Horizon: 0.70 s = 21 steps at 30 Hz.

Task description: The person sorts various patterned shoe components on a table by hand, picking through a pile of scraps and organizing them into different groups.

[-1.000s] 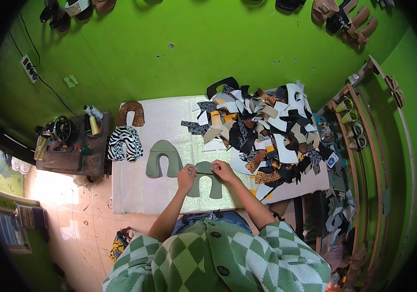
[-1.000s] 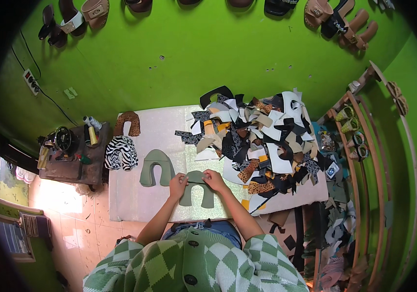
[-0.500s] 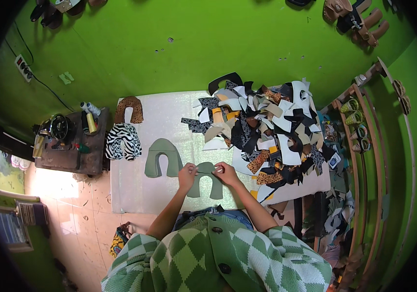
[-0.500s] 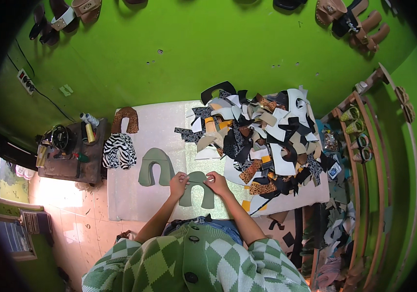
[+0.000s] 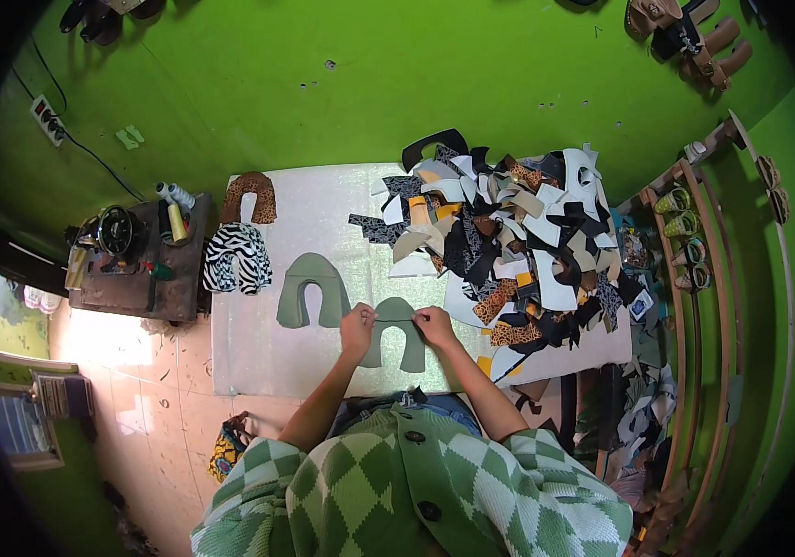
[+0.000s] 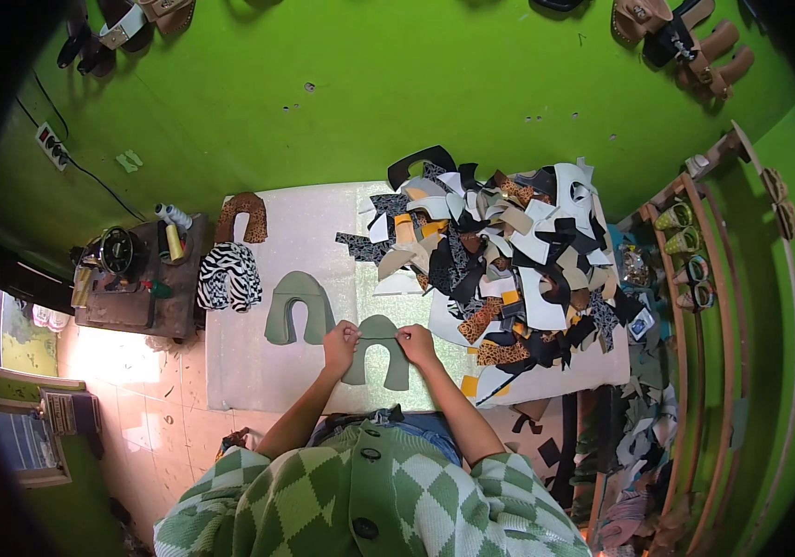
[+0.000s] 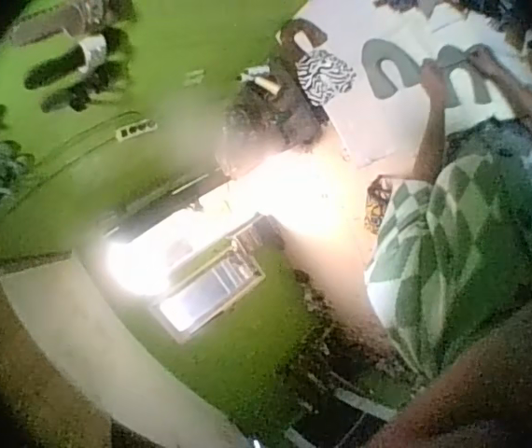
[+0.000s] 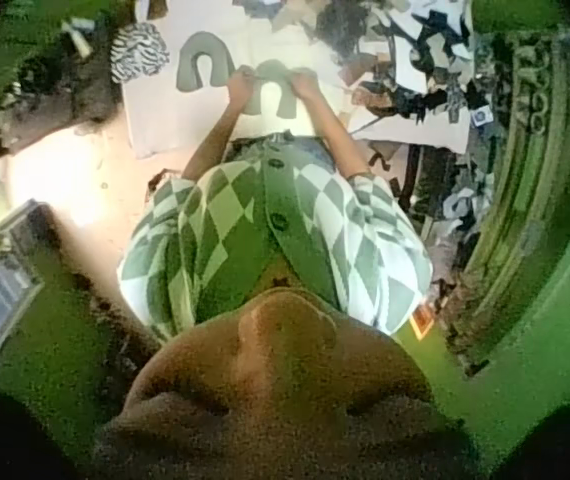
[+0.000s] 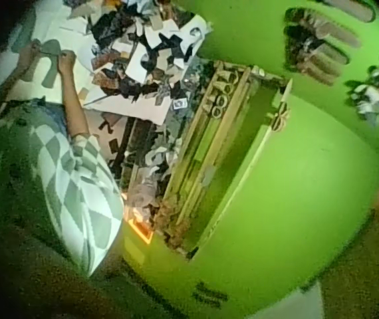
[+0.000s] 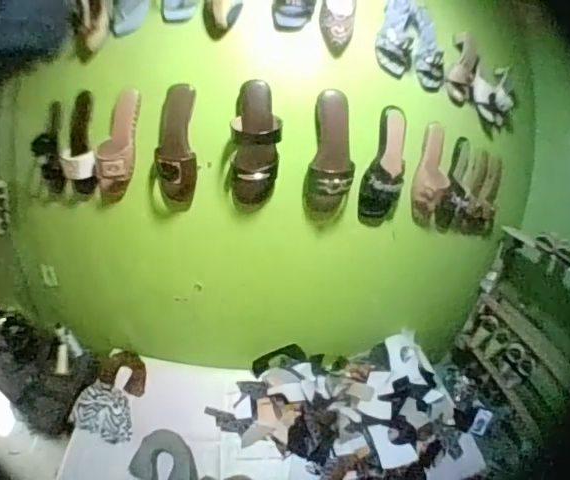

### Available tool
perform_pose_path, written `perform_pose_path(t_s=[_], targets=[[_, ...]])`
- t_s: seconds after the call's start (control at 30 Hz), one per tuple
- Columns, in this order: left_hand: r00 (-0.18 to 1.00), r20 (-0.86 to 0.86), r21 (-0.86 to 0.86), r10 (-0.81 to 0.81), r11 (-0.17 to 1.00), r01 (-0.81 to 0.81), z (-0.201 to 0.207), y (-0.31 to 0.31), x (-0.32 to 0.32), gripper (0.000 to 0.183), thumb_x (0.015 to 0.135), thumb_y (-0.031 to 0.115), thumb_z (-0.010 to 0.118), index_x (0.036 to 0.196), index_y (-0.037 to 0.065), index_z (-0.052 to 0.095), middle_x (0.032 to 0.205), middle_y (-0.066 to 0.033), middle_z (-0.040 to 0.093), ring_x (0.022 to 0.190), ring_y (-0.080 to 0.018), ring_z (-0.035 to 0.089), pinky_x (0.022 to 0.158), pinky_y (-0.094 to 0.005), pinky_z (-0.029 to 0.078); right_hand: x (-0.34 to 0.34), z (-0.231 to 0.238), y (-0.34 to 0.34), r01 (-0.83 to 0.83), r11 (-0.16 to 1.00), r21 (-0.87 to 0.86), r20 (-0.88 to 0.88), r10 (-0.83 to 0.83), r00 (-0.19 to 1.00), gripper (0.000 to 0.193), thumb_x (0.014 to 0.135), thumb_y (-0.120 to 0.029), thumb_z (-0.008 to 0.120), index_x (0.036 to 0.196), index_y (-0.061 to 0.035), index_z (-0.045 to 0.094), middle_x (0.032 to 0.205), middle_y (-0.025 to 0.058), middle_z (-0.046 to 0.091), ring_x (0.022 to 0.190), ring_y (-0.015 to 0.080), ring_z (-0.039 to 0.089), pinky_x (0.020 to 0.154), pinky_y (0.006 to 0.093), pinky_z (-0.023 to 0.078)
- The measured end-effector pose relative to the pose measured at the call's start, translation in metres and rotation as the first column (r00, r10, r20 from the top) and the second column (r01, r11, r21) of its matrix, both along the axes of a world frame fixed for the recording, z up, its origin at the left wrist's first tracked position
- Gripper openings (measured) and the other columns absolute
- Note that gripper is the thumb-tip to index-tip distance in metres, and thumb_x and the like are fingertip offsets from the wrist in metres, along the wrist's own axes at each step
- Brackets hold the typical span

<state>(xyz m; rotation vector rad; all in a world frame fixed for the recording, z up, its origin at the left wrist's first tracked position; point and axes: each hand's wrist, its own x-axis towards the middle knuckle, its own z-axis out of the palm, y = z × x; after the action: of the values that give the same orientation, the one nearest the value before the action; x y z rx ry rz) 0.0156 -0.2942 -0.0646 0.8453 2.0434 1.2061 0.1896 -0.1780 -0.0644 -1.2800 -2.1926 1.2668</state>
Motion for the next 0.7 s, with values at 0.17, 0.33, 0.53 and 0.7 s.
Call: perform_pose_path(t_s=[0.17, 0.33, 0.53, 0.7], targets=[[0.971, -0.236, -0.022, -0.036, 0.999, 0.032, 0.007, 0.002, -0.001, 0.011, 0.081, 0.005, 0.069, 0.088, 0.001, 0.061, 0.078, -0.0153, 0.067, 0.074, -0.0297, 0.066, 0.066, -0.0374, 0.051, -0.003, 0.003, -0.007, 0.131, 0.986, -0.105, 0.050, -0.126, 0.991, 0.018, 0.072, -0.014, 0.078, 0.084, -0.0035, 0.071, 0.068, 0.0057, 0.067, 0.063, 0.0148, 0.063, 0.061, 0.0281, 0.049], [0.968, -0.248, -0.068, -0.041, 0.997, 0.025, 0.012, 0.000, -0.002, 0.014, 0.079, 0.006, 0.070, 0.088, 0.001, 0.061, 0.079, -0.0165, 0.067, 0.076, -0.0334, 0.066, 0.067, -0.0402, 0.051, -0.002, 0.004, -0.005, 0.165, 0.983, -0.083, 0.075, -0.159, 0.984, 0.020, 0.066, -0.012, 0.082, 0.079, -0.0047, 0.069, 0.068, 0.0044, 0.066, 0.061, 0.0141, 0.062, 0.060, 0.0281, 0.049], [0.960, -0.278, -0.088, -0.036, 0.996, 0.012, 0.008, 0.002, 0.003, 0.015, 0.079, 0.005, 0.070, 0.089, 0.001, 0.060, 0.079, -0.0171, 0.066, 0.076, -0.0343, 0.066, 0.067, -0.0412, 0.050, 0.001, -0.005, -0.003, 0.190, 0.979, -0.072, 0.071, -0.185, 0.980, 0.023, 0.064, -0.015, 0.084, 0.077, -0.0040, 0.067, 0.067, 0.0052, 0.066, 0.061, 0.0155, 0.063, 0.060, 0.0286, 0.050], [0.960, -0.277, -0.108, -0.031, 0.994, 0.001, 0.007, 0.004, 0.001, 0.016, 0.078, 0.006, 0.071, 0.088, 0.001, 0.059, 0.079, -0.0165, 0.066, 0.077, -0.0348, 0.065, 0.067, -0.0416, 0.050, 0.000, -0.010, 0.001, 0.180, 0.982, -0.059, 0.111, -0.173, 0.979, 0.025, 0.063, -0.017, 0.084, 0.076, -0.0045, 0.067, 0.069, 0.0054, 0.066, 0.063, 0.0165, 0.064, 0.062, 0.0290, 0.051]])
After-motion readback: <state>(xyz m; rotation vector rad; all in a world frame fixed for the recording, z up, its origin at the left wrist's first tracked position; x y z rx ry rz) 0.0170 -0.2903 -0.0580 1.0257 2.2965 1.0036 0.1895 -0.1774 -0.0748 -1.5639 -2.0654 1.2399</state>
